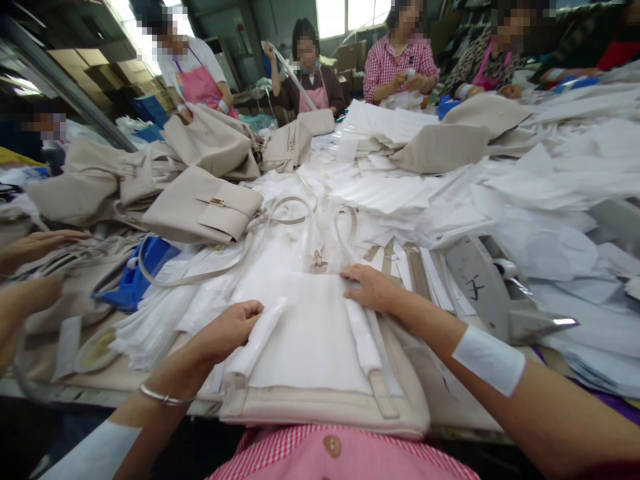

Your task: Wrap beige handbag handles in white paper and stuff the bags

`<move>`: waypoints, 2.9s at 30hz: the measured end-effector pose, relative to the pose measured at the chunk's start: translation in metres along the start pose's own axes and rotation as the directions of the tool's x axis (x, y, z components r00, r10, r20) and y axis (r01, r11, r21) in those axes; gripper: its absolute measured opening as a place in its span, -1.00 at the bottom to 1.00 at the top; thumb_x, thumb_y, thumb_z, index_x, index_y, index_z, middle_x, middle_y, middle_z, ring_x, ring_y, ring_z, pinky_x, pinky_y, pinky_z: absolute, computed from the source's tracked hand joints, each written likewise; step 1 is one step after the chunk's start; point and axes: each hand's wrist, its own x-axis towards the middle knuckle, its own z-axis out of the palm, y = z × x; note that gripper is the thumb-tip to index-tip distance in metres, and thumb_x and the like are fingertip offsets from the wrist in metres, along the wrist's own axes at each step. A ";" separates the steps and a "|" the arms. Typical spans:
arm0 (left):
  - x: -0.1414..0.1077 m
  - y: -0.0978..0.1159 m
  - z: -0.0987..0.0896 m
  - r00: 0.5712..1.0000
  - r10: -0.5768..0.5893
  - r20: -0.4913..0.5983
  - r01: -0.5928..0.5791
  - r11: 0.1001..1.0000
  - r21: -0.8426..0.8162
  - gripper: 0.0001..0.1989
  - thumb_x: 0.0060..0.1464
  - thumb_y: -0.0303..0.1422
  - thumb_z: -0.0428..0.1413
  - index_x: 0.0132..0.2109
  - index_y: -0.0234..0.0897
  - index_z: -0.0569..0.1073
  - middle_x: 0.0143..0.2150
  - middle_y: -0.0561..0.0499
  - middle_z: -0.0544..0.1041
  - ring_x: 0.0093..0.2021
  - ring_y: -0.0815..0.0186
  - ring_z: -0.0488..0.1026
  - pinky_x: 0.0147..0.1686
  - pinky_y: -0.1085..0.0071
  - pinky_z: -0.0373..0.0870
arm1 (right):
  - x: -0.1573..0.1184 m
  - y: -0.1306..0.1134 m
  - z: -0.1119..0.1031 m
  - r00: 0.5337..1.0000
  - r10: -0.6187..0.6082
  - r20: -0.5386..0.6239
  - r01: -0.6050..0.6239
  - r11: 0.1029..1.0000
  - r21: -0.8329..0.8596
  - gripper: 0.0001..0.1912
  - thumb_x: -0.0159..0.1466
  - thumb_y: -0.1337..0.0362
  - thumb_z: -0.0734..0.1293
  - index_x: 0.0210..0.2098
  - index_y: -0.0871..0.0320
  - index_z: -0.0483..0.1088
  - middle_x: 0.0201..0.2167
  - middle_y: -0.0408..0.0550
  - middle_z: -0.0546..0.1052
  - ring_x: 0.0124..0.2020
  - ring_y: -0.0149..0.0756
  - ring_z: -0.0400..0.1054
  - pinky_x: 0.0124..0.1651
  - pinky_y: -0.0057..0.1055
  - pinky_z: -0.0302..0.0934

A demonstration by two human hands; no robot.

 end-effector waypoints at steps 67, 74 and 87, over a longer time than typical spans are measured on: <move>-0.069 0.130 0.097 0.751 0.655 0.080 -0.554 0.693 -0.461 -0.62 -0.01 -0.10 0.26 -0.36 -0.42 0.51 -0.48 -0.14 0.60 -0.49 0.19 0.56 -0.35 0.21 0.52 | -0.067 -0.180 -0.088 0.983 -0.041 -0.180 0.179 0.445 0.877 -0.76 0.29 0.25 0.22 -0.13 0.20 0.43 -0.70 -0.24 0.39 -0.85 -0.50 -0.02 -0.82 -0.55 -0.11; -0.068 0.127 0.097 0.708 0.703 0.070 -0.594 0.645 -0.480 -0.66 0.05 -0.16 0.23 -0.26 -0.42 0.51 -0.43 -0.13 0.61 -0.43 0.18 0.58 -0.33 0.24 0.52 | -0.063 -0.189 -0.097 0.909 0.059 -0.413 0.334 0.489 0.806 -0.87 0.20 0.30 0.31 -0.35 0.26 0.43 -0.48 -0.06 0.53 -0.69 -0.51 0.17 -0.72 -0.58 -0.01; -0.123 0.160 0.061 0.682 0.732 -0.004 -0.711 0.661 -0.238 -0.71 0.08 -0.18 0.22 -0.39 -0.35 0.45 -0.63 0.12 0.35 -0.67 0.47 0.31 -0.63 0.52 0.34 | -0.070 -0.196 -0.136 0.612 -0.580 -0.538 0.481 0.812 -0.330 -0.58 0.18 0.24 0.37 0.05 0.10 0.41 0.03 0.00 0.44 0.16 -0.02 0.22 0.17 -0.13 0.06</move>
